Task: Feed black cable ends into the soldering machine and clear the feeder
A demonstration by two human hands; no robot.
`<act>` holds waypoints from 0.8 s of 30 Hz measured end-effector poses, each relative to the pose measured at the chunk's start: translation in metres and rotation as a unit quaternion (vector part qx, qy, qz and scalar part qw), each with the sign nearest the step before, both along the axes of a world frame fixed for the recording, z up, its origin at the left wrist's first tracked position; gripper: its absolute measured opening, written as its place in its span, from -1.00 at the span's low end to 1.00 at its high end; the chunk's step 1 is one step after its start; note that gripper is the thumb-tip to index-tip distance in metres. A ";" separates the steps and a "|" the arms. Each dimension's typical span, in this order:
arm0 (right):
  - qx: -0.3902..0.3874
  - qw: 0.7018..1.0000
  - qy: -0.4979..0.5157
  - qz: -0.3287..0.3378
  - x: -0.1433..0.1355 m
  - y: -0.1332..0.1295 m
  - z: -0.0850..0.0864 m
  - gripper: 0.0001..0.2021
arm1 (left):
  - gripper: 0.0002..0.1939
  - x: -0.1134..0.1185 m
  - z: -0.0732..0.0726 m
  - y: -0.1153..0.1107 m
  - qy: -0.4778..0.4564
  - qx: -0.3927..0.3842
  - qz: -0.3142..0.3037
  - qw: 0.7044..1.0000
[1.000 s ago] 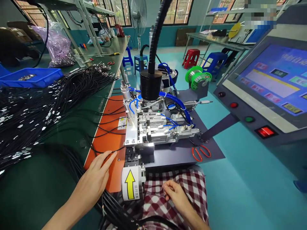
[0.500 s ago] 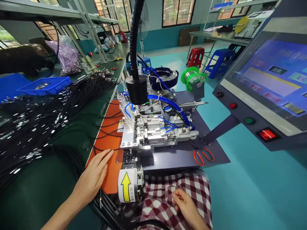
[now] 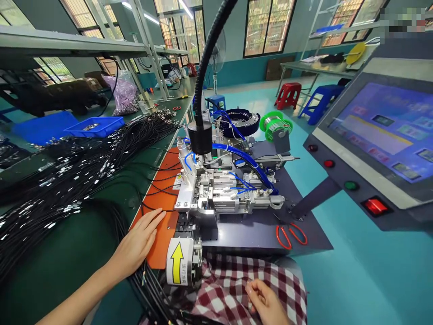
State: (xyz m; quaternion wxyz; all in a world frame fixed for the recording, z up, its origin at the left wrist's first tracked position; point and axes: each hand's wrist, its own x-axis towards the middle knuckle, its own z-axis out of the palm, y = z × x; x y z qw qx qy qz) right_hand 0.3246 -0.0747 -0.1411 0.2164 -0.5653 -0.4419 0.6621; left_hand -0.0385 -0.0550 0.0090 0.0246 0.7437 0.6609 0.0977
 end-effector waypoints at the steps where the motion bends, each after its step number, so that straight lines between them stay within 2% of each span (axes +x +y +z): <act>1: 0.005 1.000 -0.002 -0.004 0.001 -0.003 -0.005 -0.58 | -0.49 0.000 0.000 0.001 0.001 -0.002 -0.001 1.000; 5: 0.032 0.999 -0.025 -0.025 -0.007 -0.015 -0.022 -0.60 | -0.51 0.000 -0.001 0.004 0.006 -0.006 -0.007 1.000; 8: 0.037 0.999 -0.024 -0.014 -0.017 -0.020 -0.020 -0.61 | -0.52 0.000 -0.001 0.005 -0.007 -0.002 -0.005 1.000; 11: 0.024 0.999 -0.019 -0.015 -0.021 -0.021 -0.009 -0.60 | -0.59 -0.008 0.009 0.002 -0.048 -0.008 -0.018 0.999; 16: 0.039 0.997 -0.031 -0.063 -0.018 -0.013 0.013 -0.60 | -0.68 -0.036 0.041 0.000 -0.046 -0.067 -0.147 0.986; 18: 0.048 0.995 -0.027 -0.078 -0.019 -0.006 0.024 -0.62 | -0.74 -0.045 0.051 0.001 -0.034 -0.099 -0.174 0.979; 21: 0.054 0.996 -0.039 -0.064 -0.022 0.007 0.041 -0.63 | -0.84 -0.051 0.056 -0.001 -0.036 -0.155 -0.166 0.973; 24: 0.063 0.996 -0.054 -0.038 -0.024 0.020 0.060 -0.62 | -0.79 -0.053 0.052 -0.013 -0.065 -0.192 -0.136 0.970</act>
